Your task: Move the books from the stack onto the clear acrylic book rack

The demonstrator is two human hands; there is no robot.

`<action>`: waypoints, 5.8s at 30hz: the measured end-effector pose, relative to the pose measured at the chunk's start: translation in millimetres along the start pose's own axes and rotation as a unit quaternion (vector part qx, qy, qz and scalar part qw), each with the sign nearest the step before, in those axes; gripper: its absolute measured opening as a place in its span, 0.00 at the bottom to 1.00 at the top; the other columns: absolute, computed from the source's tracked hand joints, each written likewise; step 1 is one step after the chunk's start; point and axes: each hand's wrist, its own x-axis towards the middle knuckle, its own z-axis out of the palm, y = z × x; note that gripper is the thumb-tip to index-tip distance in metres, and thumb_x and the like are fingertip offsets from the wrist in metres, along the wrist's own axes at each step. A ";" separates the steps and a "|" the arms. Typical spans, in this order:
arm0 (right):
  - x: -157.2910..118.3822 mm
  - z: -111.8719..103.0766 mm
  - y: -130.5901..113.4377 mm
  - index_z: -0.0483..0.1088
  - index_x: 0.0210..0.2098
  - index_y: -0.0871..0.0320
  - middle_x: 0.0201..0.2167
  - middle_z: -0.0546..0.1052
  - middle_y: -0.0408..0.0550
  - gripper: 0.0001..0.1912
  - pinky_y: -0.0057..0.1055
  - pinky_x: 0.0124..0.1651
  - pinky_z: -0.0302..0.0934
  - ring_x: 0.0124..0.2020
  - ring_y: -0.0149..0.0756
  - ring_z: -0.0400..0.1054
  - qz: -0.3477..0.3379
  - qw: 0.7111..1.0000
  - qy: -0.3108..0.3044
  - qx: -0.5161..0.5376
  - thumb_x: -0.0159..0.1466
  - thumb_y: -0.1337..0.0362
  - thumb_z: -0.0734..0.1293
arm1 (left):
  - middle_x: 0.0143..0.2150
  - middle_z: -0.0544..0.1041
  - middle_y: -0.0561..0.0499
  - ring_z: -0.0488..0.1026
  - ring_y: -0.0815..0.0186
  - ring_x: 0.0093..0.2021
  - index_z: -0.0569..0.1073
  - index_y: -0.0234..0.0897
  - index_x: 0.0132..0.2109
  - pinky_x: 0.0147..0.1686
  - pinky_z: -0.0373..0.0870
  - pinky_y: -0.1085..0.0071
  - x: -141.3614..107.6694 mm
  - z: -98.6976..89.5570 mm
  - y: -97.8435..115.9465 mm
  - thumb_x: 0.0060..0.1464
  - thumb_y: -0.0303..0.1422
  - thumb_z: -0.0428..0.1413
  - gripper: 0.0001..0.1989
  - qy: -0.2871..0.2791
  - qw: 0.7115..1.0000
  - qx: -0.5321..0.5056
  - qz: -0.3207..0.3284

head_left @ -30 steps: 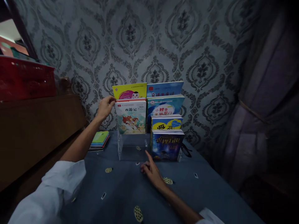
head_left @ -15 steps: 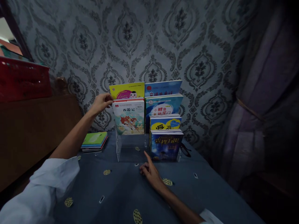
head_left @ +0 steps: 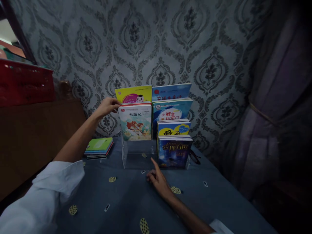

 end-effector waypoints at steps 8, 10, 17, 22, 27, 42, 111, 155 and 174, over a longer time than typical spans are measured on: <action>0.8 -0.3 2.4 0.48 0.71 0.52 0.29 0.75 0.40 0.41 0.35 0.38 0.68 0.29 0.36 0.73 -0.007 1.000 0.005 0.002 0.61 0.60 0.63 | 0.24 0.74 0.53 0.75 0.67 0.24 0.71 0.34 0.28 0.27 0.78 0.69 4.8 -7.5 -3.2 0.48 0.23 0.60 0.05 -0.064 0.997 -0.024 -0.024; 1.2 -0.3 2.9 0.48 0.72 0.53 0.29 0.75 0.39 0.41 0.36 0.38 0.68 0.29 0.36 0.73 -0.013 1.000 0.001 0.007 0.61 0.60 0.62 | 0.24 0.74 0.53 0.75 0.67 0.24 0.71 0.35 0.29 0.27 0.77 0.70 3.9 -8.4 -4.5 0.49 0.24 0.60 0.05 -0.062 0.998 -0.016 -0.024; 1.1 -0.5 1.9 0.47 0.72 0.55 0.30 0.75 0.40 0.42 0.37 0.38 0.69 0.29 0.36 0.73 -0.005 1.000 -0.001 0.015 0.61 0.59 0.63 | 0.26 0.76 0.52 0.75 0.68 0.26 0.73 0.34 0.30 0.32 0.75 0.72 0.2 -2.5 -11.8 0.48 0.25 0.58 0.01 0.000 0.999 0.014 0.042; 1.2 -0.2 4.3 0.46 0.72 0.56 0.30 0.74 0.41 0.42 0.36 0.38 0.69 0.29 0.36 0.73 -0.009 1.000 -0.003 0.019 0.61 0.59 0.62 | 0.26 0.75 0.53 0.74 0.66 0.27 0.75 0.35 0.32 0.34 0.73 0.71 -4.9 0.9 -15.7 0.50 0.29 0.56 0.03 0.040 0.995 0.069 0.062; 2.0 -0.5 8.8 0.47 0.72 0.54 0.30 0.75 0.40 0.40 0.36 0.39 0.69 0.30 0.35 0.72 -0.014 1.000 -0.006 0.013 0.62 0.61 0.62 | 0.38 0.78 0.47 0.75 0.60 0.41 0.77 0.35 0.39 0.45 0.71 0.66 -16.9 10.2 -2.1 0.56 0.30 0.55 0.06 0.130 0.944 0.269 0.143; 3.1 -2.4 15.6 0.47 0.71 0.54 0.30 0.76 0.42 0.39 0.35 0.39 0.69 0.31 0.36 0.74 -0.027 0.999 -0.010 0.023 0.63 0.63 0.62 | 0.63 0.70 0.37 0.66 0.54 0.63 0.64 0.31 0.66 0.64 0.56 0.53 -24.5 99.9 15.0 0.69 0.34 0.44 0.22 0.079 0.872 0.422 0.235; 6.3 0.1 22.7 0.54 0.69 0.55 0.33 0.77 0.44 0.35 0.37 0.37 0.71 0.31 0.36 0.74 -0.080 0.995 -0.042 -0.052 0.63 0.61 0.63 | 0.61 0.71 0.41 0.65 0.56 0.64 0.66 0.41 0.62 0.56 0.73 0.60 -375.8 41.2 -61.1 0.64 0.22 0.44 0.22 -0.287 0.812 0.492 -0.128; -65.5 26.0 -20.2 0.68 0.60 0.64 0.63 0.68 0.63 0.22 0.52 0.66 0.54 0.67 0.53 0.56 -0.140 0.838 -0.095 -0.520 0.70 0.67 0.55 | 0.71 0.58 0.33 0.51 0.53 0.73 0.59 0.28 0.68 0.70 0.54 0.53 -332.3 148.7 -75.5 0.69 0.37 0.43 0.26 -0.279 0.915 0.288 -0.033; -39.0 30.7 -29.8 0.60 0.65 0.71 0.68 0.62 0.68 0.29 0.51 0.72 0.43 0.71 0.50 0.51 -0.100 0.839 -0.173 -0.505 0.71 0.59 0.57 | 0.71 0.61 0.41 0.55 0.60 0.72 0.63 0.33 0.67 0.70 0.52 0.54 -327.5 173.2 -91.5 0.69 0.35 0.39 0.24 -0.211 0.953 0.218 0.003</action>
